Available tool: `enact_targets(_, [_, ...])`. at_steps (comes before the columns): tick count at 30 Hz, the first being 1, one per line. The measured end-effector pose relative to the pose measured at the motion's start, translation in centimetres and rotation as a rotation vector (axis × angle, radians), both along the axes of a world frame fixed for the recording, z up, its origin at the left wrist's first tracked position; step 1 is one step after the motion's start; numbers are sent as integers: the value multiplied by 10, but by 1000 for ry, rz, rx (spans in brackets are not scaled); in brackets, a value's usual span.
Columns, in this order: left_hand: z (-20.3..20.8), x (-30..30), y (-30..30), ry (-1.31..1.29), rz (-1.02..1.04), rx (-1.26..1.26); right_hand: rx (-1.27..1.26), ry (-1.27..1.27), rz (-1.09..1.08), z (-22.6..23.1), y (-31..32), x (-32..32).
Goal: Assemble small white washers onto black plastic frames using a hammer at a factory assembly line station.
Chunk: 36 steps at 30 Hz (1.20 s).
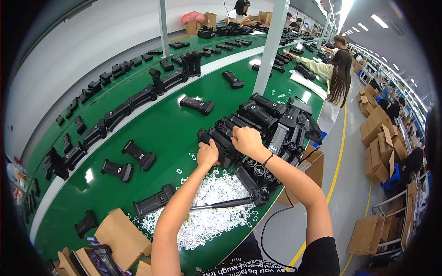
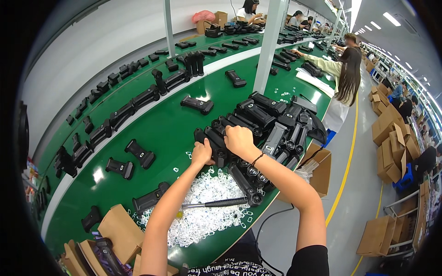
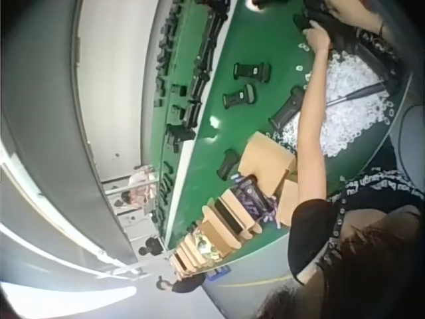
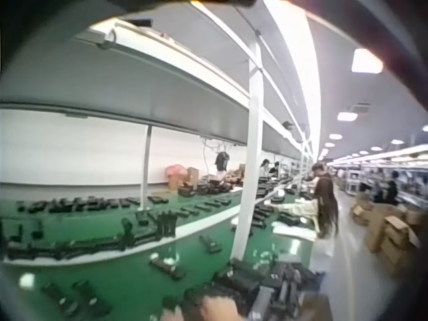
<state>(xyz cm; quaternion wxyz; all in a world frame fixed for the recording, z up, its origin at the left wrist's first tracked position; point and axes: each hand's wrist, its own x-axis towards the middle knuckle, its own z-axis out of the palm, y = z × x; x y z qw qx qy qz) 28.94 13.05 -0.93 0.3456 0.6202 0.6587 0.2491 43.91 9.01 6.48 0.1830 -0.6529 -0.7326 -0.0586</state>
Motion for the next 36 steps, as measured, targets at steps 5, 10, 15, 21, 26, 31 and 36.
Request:
enact_targets(5, [-8,-14,8,-20,-79,25,-7,55,21,17,-10,-5])
enact_targets(10, [-2,-5,8,-122,-90,-146,-118,35,97,6,-14,13])
enact_targets(15, [18,-11,14,-36,10,307,-124,32,163,24,-53,16])
enact_targets(21, [-33,12,34,-421,206,586,-93,-3,251,14,-77,5])
enact_targets(26, [-30,29,30,-531,313,615,-136,43,240,12,-82,7])
enact_targets(31, [-38,16,32,-469,329,756,-51,54,318,18,-76,-18])
enact_targets(36, [-34,-41,26,-185,151,572,-113,94,474,28,-89,-65])
